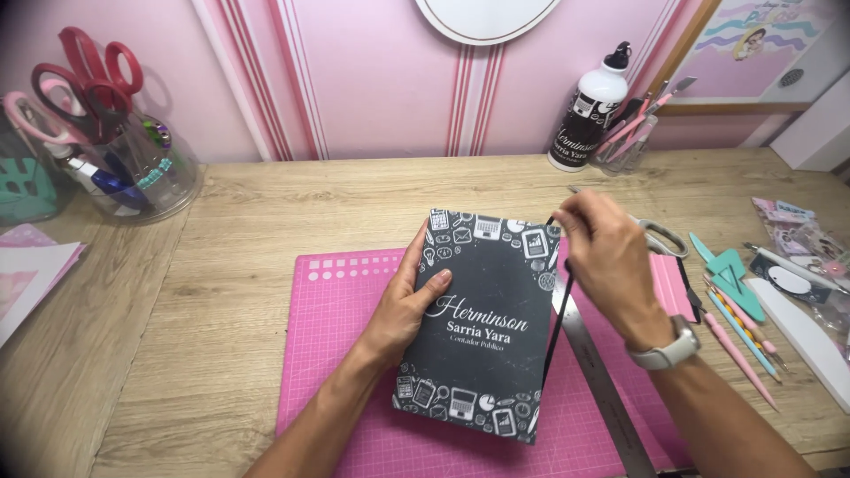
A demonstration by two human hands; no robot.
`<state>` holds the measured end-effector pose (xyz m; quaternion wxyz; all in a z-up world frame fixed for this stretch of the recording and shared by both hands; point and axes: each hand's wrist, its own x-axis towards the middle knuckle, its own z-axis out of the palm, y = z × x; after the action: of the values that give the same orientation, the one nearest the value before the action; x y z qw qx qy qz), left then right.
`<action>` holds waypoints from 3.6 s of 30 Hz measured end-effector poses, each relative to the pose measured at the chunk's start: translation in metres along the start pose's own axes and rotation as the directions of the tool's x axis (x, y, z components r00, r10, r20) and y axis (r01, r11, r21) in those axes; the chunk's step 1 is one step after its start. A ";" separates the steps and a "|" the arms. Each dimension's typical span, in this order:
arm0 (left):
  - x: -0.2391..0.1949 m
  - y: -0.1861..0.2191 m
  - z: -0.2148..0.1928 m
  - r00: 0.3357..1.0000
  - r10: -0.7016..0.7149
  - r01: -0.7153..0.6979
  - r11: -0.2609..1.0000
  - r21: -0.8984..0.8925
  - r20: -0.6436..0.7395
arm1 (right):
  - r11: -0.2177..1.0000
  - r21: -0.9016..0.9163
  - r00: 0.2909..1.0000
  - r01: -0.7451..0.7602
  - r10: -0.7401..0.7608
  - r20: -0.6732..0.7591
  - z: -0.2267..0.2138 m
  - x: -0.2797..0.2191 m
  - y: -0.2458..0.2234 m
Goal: Assembling a small handmade notebook by folding paper, scoring with a ruler and knife, and attaching a cover.
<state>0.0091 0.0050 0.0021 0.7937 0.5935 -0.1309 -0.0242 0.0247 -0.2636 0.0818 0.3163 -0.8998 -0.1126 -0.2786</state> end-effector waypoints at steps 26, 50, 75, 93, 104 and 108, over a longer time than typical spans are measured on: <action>-0.020 0.024 0.028 0.995 0.041 -0.022 0.980 0.199 -0.088 | 0.987 -0.155 0.979 -0.050 0.079 0.187 -0.006 -0.059 -0.065; -0.009 0.017 0.006 0.889 0.019 0.023 0.996 0.086 -0.458 | 0.801 0.206 0.824 -0.562 0.521 0.224 -0.012 -0.144 -0.093; -0.022 0.041 0.020 0.880 0.270 -0.296 0.955 -0.007 -0.392 | 0.080 0.720 0.581 -0.689 0.655 0.483 0.014 -0.130 -0.057; -0.028 0.031 -0.037 0.966 -0.073 0.117 0.979 0.166 -0.247 | 0.694 0.475 0.835 -0.540 0.371 0.406 0.046 -0.043 0.000; -0.034 0.036 -0.029 0.954 0.205 -0.161 0.965 0.205 -0.217 | 0.693 0.670 0.964 -0.267 0.202 0.174 0.083 -0.059 0.055; -0.032 0.026 -0.027 0.944 0.144 -0.105 0.984 0.144 -0.296 | 0.577 0.676 0.885 -0.459 0.364 0.291 0.084 -0.062 0.047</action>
<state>-0.0183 0.0436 0.0138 0.7651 0.6298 -0.0454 0.1261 0.0277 -0.2489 -0.0314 0.6956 -0.7143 -0.0204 -0.0746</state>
